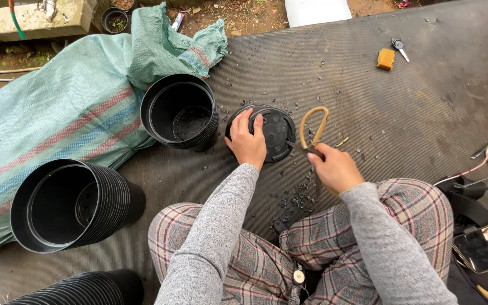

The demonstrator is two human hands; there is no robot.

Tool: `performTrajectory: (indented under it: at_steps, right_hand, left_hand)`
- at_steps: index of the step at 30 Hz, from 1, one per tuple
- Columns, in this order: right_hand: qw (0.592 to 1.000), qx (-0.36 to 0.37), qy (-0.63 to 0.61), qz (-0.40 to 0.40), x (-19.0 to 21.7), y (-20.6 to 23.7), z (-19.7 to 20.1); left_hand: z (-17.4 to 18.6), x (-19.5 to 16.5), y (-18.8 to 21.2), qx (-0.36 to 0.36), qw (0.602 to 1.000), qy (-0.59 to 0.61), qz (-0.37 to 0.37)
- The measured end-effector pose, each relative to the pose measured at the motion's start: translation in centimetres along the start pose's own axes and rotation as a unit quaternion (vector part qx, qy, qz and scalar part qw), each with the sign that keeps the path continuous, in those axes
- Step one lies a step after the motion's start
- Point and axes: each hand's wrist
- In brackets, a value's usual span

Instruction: The person uses tin snips to cut drainage holes into the bottom of black plastic nursery pots. They work on one pot at a time, cutting out circular sections from the base, then inspect the holes by hand before moving to the next pot.

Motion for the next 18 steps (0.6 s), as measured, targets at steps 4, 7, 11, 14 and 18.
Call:
performTrajectory:
  at_steps: [4,7,11,14,18]
  right_hand:
    - [0.995,-0.033,0.095,0.018,0.6,1.3,2.9]
    - [0.994,-0.022,0.101,0.027,1.5,1.9,3.4]
    - [0.992,-0.001,0.127,0.022,2.5,2.4,3.3]
    - [0.989,-0.012,0.143,0.026,2.9,2.6,3.3]
    - [0.986,-0.022,0.166,0.018,2.8,2.9,3.5]
  left_hand:
    - [-0.4,-0.4,0.0,0.007,1.0,-0.008,-0.016]
    - [-0.7,-0.6,0.3,0.01,1.0,-0.013,-0.023]
    - [-0.8,-0.8,0.5,0.013,0.999,-0.015,-0.025]
    - [-0.9,-0.9,0.6,0.016,0.999,-0.019,-0.027]
    - [-1.0,-1.0,0.7,0.021,0.999,-0.022,-0.035]
Point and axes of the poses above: each hand's wrist, its own y-axis away from the middle knuckle, its own z-axis out of the back of the hand, x = y × z
